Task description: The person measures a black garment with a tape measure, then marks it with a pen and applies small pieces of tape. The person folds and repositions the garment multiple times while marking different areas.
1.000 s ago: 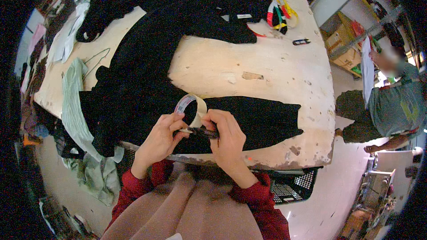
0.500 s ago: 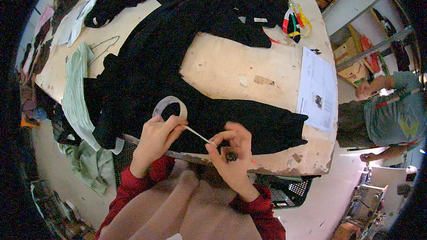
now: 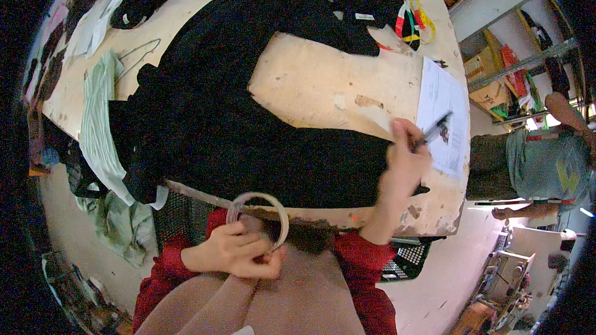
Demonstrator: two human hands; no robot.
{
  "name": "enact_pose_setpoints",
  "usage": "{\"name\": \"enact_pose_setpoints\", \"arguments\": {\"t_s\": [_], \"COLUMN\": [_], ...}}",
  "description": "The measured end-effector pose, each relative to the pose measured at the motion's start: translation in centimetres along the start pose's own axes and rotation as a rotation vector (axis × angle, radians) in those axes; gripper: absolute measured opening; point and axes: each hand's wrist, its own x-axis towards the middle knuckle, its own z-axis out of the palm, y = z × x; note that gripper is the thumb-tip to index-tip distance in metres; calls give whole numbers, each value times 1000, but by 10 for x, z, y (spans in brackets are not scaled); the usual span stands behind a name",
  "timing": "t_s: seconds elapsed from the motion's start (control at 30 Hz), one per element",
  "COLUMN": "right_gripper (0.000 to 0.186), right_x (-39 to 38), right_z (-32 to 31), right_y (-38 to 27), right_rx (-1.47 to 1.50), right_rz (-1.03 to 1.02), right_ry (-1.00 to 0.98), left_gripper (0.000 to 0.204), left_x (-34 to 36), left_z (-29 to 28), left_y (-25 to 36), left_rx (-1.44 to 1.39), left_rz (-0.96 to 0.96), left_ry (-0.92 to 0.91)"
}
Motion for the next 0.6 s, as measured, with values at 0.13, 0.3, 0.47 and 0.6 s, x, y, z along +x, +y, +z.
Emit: {"name": "enact_pose_setpoints", "arguments": {"t_s": [0.13, 0.3, 0.47, 0.6], "right_gripper": [21, 15, 15, 15], "right_x": [19, 31, 26, 28], "right_z": [-38, -78, -78, -110], "right_y": [-15, 14, 12, 12], "right_rx": [127, 191, 254, 247], "right_rz": [176, 122, 161, 139], "right_ry": [-68, -17, -27, 52], "left_gripper": [27, 66, 60, 45], "left_x": [25, 113, 148, 138], "left_z": [5, 59, 138, 110], "left_y": [-34, -101, -179, -133], "left_rx": [72, 415, 355, 192], "left_rz": [-158, -13, 166, 3], "left_ry": [-157, -96, -56, -61]}}
